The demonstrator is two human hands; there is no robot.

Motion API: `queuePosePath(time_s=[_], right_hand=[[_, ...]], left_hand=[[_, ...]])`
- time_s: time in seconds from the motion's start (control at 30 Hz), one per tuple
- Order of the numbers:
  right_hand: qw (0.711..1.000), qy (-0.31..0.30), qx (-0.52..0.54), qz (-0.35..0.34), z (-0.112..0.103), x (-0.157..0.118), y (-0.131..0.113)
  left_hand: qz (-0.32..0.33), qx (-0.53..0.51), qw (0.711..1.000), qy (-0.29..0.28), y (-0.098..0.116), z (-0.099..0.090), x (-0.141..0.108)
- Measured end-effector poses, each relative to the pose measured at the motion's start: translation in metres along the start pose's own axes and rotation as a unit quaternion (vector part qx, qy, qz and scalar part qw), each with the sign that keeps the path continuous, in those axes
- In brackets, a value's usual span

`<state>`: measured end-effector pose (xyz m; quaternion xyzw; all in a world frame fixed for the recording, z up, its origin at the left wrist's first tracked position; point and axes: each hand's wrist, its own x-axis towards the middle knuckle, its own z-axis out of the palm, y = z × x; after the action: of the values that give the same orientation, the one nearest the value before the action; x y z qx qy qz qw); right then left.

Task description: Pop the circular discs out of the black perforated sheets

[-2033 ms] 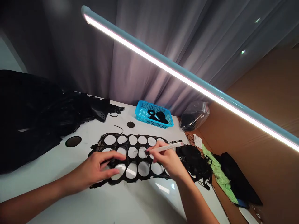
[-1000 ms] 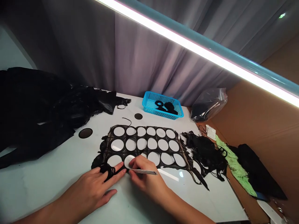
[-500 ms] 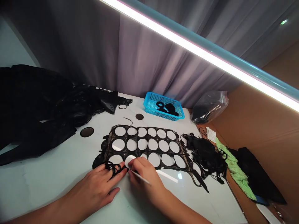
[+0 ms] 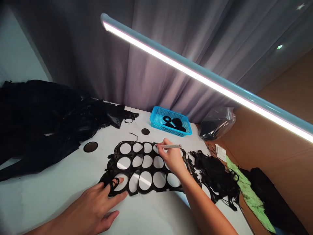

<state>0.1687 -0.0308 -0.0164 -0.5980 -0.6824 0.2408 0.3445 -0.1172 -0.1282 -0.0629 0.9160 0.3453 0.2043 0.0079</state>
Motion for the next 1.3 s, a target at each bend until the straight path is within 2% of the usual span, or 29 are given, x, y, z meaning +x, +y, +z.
queuePosePath(time_s=[0.1,0.2,0.3,0.4,0.57,0.8,0.9,1.0,1.07,1.13,1.23,1.3], right_hand=[[0.988,-0.108,0.110,-0.019,0.022,-0.014,-0.015],[0.976,-0.169,0.130,-0.049,0.043,-0.025,-0.021],[0.977,-0.168,0.125,-0.038,0.050,-0.029,-0.016],[0.977,-0.160,0.141,-0.002,0.047,-0.029,-0.010],[0.973,-0.181,0.144,0.001,0.048,-0.035,-0.012],[0.980,-0.166,0.105,-0.033,0.054,-0.036,-0.015],[0.984,-0.161,0.046,-0.064,0.056,-0.039,-0.013],[0.977,-0.139,-0.054,-0.150,0.064,-0.050,-0.008],[0.961,-0.118,-0.113,-0.224,0.072,-0.057,-0.004],[0.948,-0.106,-0.145,-0.263,0.074,-0.056,0.000],[0.964,-0.060,-0.147,-0.215,0.060,-0.031,0.008],[0.982,0.026,-0.124,-0.140,0.041,-0.003,0.015]], left_hand=[[-0.008,0.008,1.000,-0.017,-0.003,-0.011,0.020],[-0.009,0.058,0.998,-0.032,-0.010,-0.009,0.040],[0.000,0.078,0.995,-0.054,-0.016,0.004,0.047],[0.004,0.071,0.996,-0.049,-0.018,0.013,0.044],[0.004,0.060,0.997,-0.043,-0.019,0.014,0.041],[-0.012,0.057,0.997,-0.051,-0.019,0.015,0.042],[-0.005,0.068,0.996,-0.063,-0.018,0.015,0.042],[-0.014,0.076,0.993,-0.086,-0.018,0.015,0.042],[-0.024,0.074,0.992,-0.099,-0.018,0.014,0.042],[-0.031,0.067,0.992,-0.105,-0.019,0.014,0.042],[-0.027,0.062,0.993,-0.101,-0.020,0.015,0.042],[-0.023,0.061,0.994,-0.091,-0.021,0.015,0.042]])
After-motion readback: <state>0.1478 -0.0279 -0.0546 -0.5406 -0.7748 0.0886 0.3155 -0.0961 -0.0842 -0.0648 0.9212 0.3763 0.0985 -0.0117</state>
